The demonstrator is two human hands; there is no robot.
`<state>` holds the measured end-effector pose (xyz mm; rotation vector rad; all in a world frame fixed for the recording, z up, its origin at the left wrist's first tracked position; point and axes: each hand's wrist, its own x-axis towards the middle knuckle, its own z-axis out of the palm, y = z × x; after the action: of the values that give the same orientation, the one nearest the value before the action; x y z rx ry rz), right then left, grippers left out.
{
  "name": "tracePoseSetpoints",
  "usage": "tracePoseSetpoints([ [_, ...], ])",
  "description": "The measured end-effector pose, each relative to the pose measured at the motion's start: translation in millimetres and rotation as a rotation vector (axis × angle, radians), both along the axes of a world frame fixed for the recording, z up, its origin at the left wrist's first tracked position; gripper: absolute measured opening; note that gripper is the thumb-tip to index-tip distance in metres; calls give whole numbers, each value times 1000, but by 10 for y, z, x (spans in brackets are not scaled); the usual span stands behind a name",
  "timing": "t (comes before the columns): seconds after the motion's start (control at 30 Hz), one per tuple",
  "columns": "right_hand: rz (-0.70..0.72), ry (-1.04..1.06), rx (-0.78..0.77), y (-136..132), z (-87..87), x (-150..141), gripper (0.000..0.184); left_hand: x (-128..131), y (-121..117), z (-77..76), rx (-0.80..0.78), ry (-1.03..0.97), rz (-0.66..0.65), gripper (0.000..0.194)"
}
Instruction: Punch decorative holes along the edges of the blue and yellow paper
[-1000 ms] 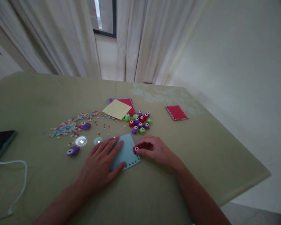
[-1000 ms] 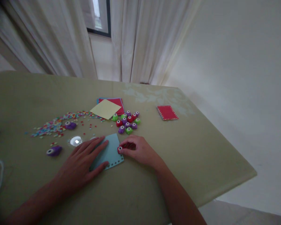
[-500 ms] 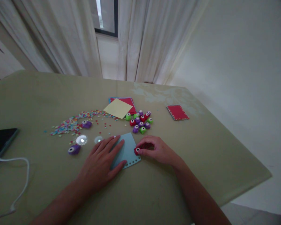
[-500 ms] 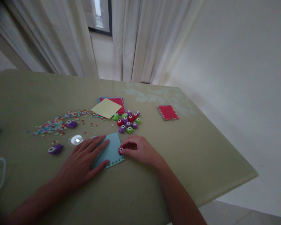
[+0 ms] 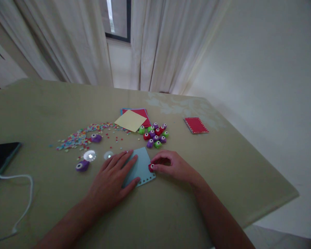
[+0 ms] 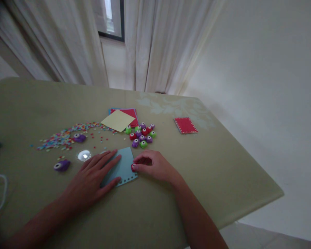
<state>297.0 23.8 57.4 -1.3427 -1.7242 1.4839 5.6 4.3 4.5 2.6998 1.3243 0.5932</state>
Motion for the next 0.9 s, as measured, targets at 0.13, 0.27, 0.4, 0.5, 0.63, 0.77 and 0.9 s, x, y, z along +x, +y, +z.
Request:
tracePoseSetpoints([
  [0.13,-74,17,-47,92,-56,23,43,4,5,-8,-1,-10,-1,62],
  [0.27,-55,-20,-63,219,-51,34,50,6,12,-32,8,-12,-3,63],
  [0.4,23,-60,-104,287,16,9,47,10,17,-47,1,-9,3,63],
  [0.5,56,-91,-96,309,45,-5,43,17,22,-37,3,-12,-3,64],
  [0.63,79,-106,-101,330,38,-4,42,15,33,-24,7,-28,-10,62],
  [0.77,106,-124,-79,345,29,3,42,11,41,-32,11,-58,-15,61],
  [0.9,127,-172,-50,374,-14,31,39,86,32,42,28,-117,-23,58],
])
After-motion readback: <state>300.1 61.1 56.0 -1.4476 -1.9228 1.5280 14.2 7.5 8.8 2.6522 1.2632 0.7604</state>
